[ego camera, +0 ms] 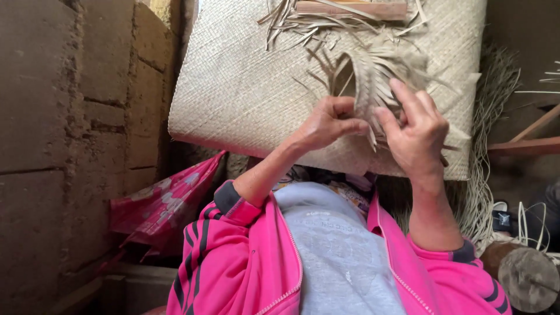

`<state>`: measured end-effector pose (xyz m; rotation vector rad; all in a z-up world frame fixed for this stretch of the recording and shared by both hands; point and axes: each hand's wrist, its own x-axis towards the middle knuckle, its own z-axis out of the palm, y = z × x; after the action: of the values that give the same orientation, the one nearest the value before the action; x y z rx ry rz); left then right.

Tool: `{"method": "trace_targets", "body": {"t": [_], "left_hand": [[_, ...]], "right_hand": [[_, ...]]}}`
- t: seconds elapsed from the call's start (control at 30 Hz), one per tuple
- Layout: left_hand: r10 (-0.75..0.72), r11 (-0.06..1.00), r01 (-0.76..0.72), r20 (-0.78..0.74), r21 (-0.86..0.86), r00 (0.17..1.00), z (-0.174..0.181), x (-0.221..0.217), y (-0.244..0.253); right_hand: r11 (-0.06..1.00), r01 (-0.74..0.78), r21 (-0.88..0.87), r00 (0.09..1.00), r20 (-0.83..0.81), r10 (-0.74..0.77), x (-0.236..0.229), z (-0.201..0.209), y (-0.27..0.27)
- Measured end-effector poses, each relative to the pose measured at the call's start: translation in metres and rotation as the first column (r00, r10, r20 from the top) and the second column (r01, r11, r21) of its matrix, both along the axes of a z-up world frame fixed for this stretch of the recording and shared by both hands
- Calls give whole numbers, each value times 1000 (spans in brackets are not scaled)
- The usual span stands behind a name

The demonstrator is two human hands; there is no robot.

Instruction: Weaving a brim by manually folding and tucking dried plant fiber strips.

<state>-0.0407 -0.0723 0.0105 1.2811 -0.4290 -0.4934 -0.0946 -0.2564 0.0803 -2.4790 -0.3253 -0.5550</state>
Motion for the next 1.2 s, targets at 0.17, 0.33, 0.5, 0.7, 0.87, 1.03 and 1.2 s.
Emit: {"method": "trace_targets", "body": {"t": [0.17,0.33,0.5,0.7,0.87,1.03,1.2], "left_hand": [[122,993,-122,19,-7,992,3,2,12],[272,960,-275,64,54,960,-7,-2,14],[325,936,-340,154,86,933,-7,-1,18],[222,893,-398,563,209,796,4,4,22],[264,800,-499,552,332,791,-21,3,21],[312,650,-595,548,473,776,-9,-1,26],[350,643,-581,483,499,803,-23,-7,43]], "right_hand": [[998,38,-53,999,0,-38,16,-12,6],[995,80,-54,997,5,-80,17,-11,15],[992,110,-67,994,-17,-111,12,-6,23],[897,-264,-355,964,-80,253,24,25,24],[805,-415,-425,791,-605,89,62,31,39],[784,-425,-453,785,-616,69,68,28,46],[796,-447,-409,755,-649,91,74,25,40]]}}
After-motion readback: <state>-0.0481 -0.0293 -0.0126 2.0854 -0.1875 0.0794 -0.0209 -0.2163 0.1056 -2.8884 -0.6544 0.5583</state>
